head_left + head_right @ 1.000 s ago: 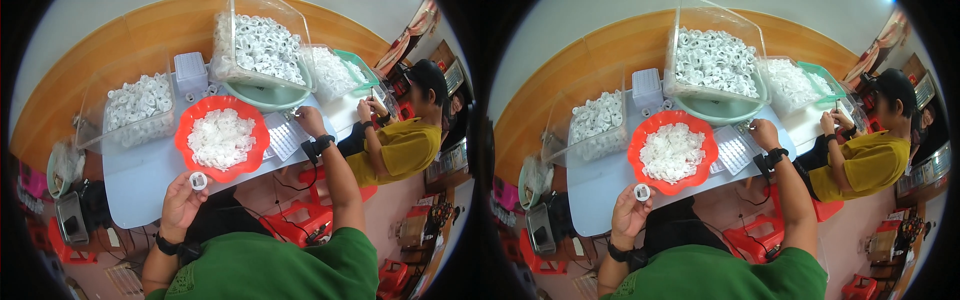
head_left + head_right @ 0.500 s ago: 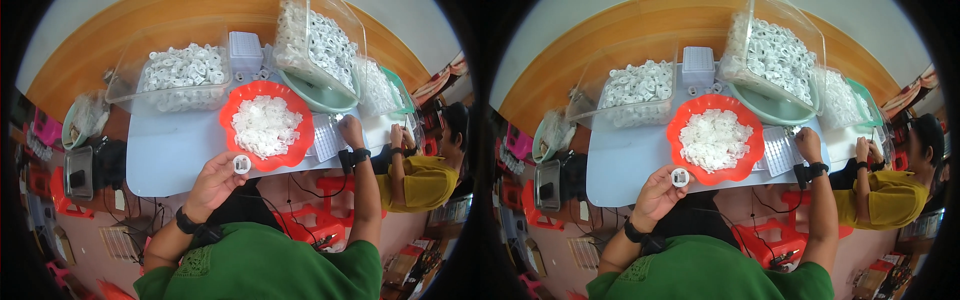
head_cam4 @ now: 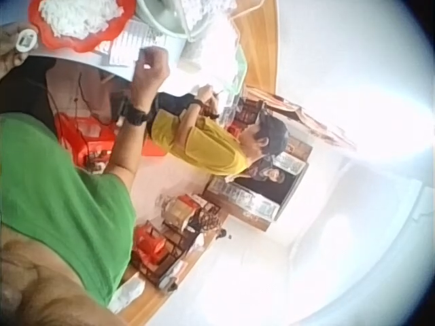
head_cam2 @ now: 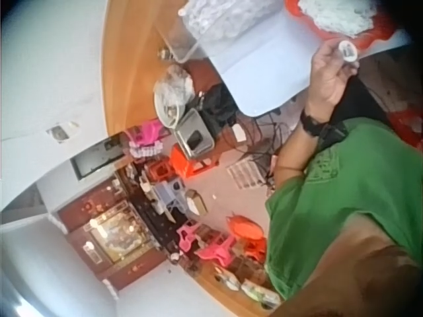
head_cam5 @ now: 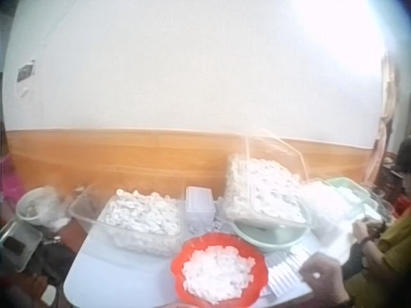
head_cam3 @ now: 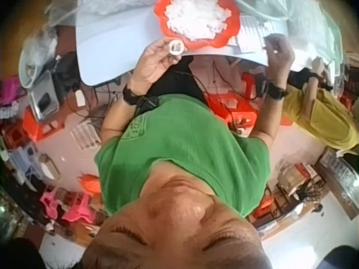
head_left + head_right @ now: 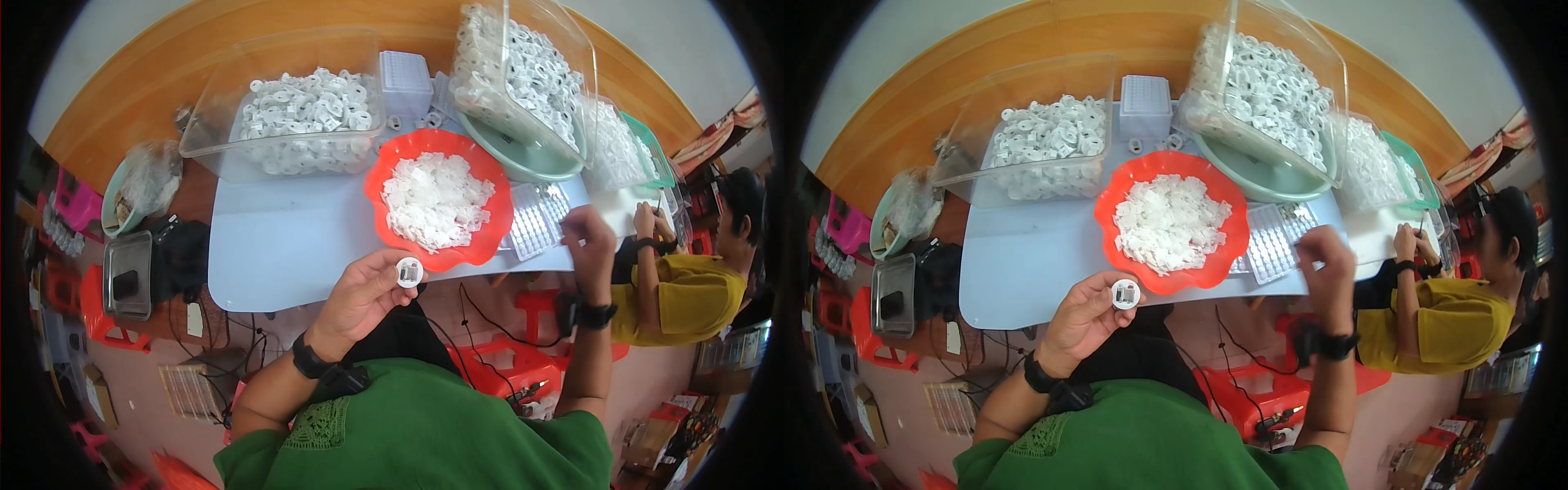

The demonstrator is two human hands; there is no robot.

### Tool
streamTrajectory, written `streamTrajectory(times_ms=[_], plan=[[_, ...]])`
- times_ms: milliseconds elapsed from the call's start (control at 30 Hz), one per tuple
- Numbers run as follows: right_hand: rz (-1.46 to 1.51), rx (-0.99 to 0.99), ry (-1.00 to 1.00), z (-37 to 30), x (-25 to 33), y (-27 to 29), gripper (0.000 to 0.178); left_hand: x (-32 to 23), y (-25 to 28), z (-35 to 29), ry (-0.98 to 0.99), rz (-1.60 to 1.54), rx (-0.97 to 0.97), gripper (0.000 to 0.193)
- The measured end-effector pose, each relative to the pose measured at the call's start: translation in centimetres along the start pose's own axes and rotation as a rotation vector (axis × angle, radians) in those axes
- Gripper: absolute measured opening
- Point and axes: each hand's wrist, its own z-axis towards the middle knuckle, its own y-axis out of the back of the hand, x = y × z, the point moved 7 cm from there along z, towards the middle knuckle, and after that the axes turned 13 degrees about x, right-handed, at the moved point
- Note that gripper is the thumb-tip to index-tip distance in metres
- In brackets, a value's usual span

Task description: Manual assembly of footwear adjustment dials or buckle components by joining plastic circular housings with inner mechanisms.

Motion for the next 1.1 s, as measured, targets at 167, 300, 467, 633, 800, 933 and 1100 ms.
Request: streamTrajectory(times_ms=[167, 300, 467, 633, 800, 933, 1100], plan=[[0.176, 0.188, 0.417, -2.8, 11.6, -6.7, 0.024, 1.7, -1.3, 0.6, 0.061, -0.009, 0.037, 0.030], [0.136, 0.120, 0.579, -3.4, 13.8, -9.2, 0.024, 1.7, -2.1, 0.0, 0.060, 0.038, 0.035, 0.028], [0.059, 0.150, 0.615, -3.8, 14.7, -10.1, 0.021, 1.6, -2.5, -0.7, 0.066, 0.112, -0.026, 0.027], [-0.046, 0.168, 0.620, -4.3, 15.2, -10.5, 0.017, 2.0, -2.3, -1.0, 0.045, 0.125, -0.045, 0.025], [-0.052, 0.229, 0.633, -4.2, 15.4, -10.8, 0.016, 2.2, -2.2, -1.1, 0.056, 0.147, -0.054, 0.024], [0.035, 0.306, 0.519, -3.4, 14.7, -10.5, 0.020, 2.3, -2.4, -1.0, 0.075, 0.147, -0.048, 0.025], [0.423, 0.549, -0.060, -2.7, 10.9, -10.9, 0.023, 2.4, -2.8, -0.7, 0.108, 0.157, 0.007, 0.026]])
